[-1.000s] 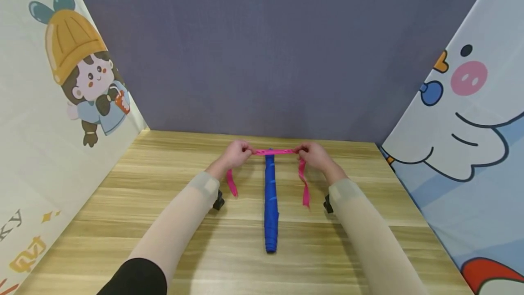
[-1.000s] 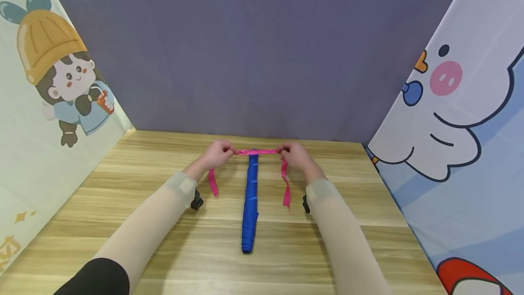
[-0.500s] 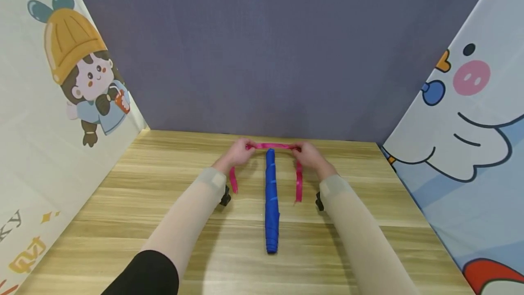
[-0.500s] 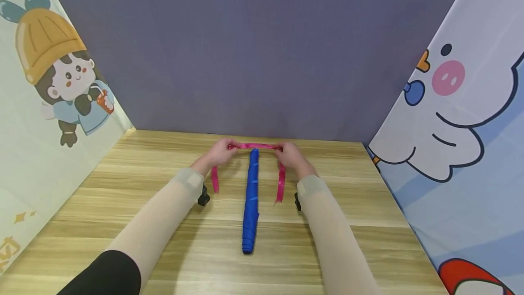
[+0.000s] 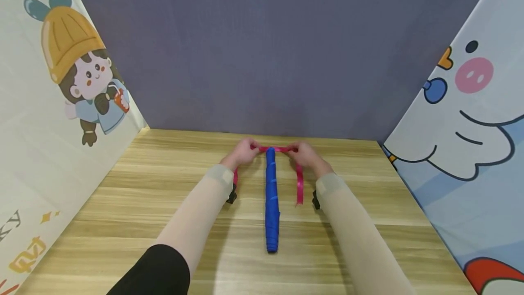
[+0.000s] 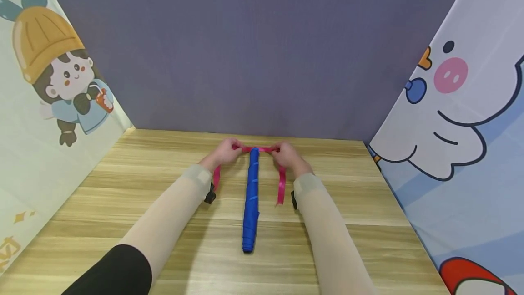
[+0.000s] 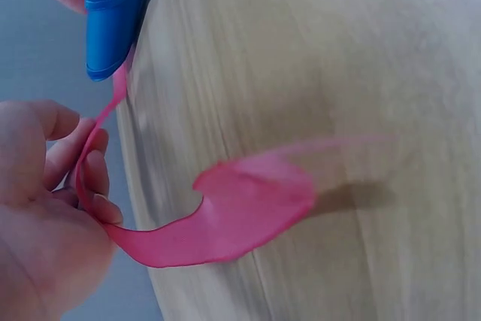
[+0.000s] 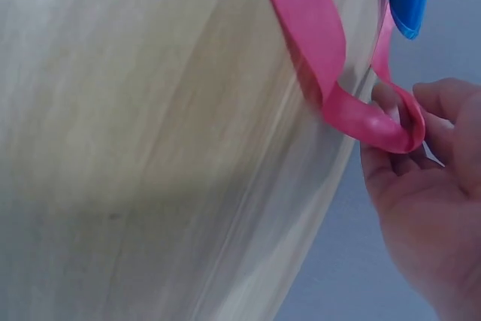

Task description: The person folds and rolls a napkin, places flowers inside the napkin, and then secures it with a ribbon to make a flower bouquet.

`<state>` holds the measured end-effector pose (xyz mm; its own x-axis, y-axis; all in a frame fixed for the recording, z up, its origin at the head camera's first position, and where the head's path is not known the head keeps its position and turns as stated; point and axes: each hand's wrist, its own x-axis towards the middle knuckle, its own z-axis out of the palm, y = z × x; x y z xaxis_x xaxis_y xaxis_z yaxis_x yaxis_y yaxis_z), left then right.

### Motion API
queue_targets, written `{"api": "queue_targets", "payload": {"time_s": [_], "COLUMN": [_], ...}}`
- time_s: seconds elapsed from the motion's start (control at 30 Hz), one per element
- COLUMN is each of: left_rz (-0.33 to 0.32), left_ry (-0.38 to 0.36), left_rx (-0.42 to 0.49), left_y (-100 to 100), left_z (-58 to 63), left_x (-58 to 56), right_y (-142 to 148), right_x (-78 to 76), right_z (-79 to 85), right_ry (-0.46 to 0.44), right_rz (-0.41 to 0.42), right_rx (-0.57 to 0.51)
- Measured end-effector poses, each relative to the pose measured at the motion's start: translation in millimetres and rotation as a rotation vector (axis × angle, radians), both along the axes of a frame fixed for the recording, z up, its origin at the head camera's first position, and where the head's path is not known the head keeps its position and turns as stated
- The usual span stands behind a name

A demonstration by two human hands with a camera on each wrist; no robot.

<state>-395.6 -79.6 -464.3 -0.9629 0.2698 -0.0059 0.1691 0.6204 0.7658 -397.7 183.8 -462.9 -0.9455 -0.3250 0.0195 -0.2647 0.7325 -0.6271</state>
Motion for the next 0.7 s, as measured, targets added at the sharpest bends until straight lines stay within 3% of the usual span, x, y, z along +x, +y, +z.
{"api": "queue_targets", "payload": {"time_s": [0.27, 0.57, 0.7], "left_rz": [-0.032, -0.096, -0.103], "left_ry": [-0.048, -0.257, -0.253], "left_rx": [-0.025, 0.155, 0.156], "left_y": [2, 3, 5], "left_z": [-5.4, -1.1, -3.3], "left_x": [3.3, 20.8, 25.4], "right_y": [-2, -11, -15], "right_x": [8.7, 20.9, 24.1], "right_z": [0.9, -1.4, -6.0], "right_ry": [-0.116, -0.269, -0.275], "right_rz": [0.019, 0.068, 0.055], "right_rx": [-0.042, -0.204, -0.191]}}
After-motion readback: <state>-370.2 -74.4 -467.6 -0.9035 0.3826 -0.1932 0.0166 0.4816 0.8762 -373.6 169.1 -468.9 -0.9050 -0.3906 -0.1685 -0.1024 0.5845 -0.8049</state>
